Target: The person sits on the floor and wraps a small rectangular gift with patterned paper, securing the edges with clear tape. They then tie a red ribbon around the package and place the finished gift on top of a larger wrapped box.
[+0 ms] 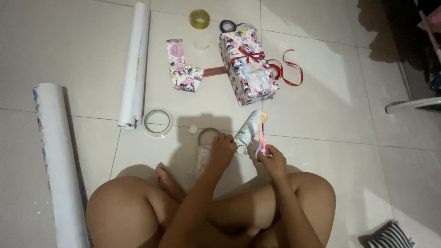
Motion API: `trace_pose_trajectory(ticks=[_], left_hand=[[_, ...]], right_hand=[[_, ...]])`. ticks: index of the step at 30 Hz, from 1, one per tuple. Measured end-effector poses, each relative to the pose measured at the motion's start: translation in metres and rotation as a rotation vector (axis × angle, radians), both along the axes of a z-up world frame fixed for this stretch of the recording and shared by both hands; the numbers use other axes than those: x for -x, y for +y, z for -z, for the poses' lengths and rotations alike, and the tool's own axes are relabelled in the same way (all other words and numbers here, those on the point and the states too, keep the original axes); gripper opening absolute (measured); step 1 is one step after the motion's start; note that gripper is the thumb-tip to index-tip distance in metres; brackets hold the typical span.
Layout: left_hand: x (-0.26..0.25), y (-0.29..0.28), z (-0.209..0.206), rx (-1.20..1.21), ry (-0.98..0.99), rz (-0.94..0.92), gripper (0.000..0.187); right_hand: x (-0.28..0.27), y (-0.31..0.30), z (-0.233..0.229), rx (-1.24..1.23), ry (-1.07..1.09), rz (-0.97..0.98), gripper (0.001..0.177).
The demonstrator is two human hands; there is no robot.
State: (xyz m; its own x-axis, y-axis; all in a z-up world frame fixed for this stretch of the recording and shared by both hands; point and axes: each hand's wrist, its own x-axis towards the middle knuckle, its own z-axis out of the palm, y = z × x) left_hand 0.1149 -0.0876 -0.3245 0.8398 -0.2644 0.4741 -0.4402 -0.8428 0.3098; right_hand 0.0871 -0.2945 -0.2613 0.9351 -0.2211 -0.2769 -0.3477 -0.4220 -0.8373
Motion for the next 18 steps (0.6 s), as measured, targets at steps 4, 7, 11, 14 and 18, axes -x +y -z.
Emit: trace_pose_trajectory(ticks=[4, 7, 11, 14, 18], left_hand=[[-0.005, 0.003, 0.010, -0.055, 0.062, 0.049, 0.012], [-0.005, 0.005, 0.011, -0.075, 0.128, 0.076, 0.011], [0.002, 0.006, 0.013, 0.140, -0.046, 0.148, 0.013], [-0.001, 0.006, 0.016, 0.153, -0.018, 0.106, 0.007], [-0.008, 0.000, 0.017, 0.110, 0.101, 0.083, 0.007]], right_hand=[[0.005, 0.013, -0.014, 0.103, -0.012, -0.079, 0.028], [0.007, 0.025, -0.025, 0.124, 0.015, -0.196, 0.027], [0.009, 0.034, -0.024, 0.083, -0.012, -0.336, 0.034], [0.006, 0.036, -0.013, 0.054, -0.093, -0.382, 0.036], [-0.003, 0.032, 0.008, 0.246, -0.124, -0.174, 0.037]])
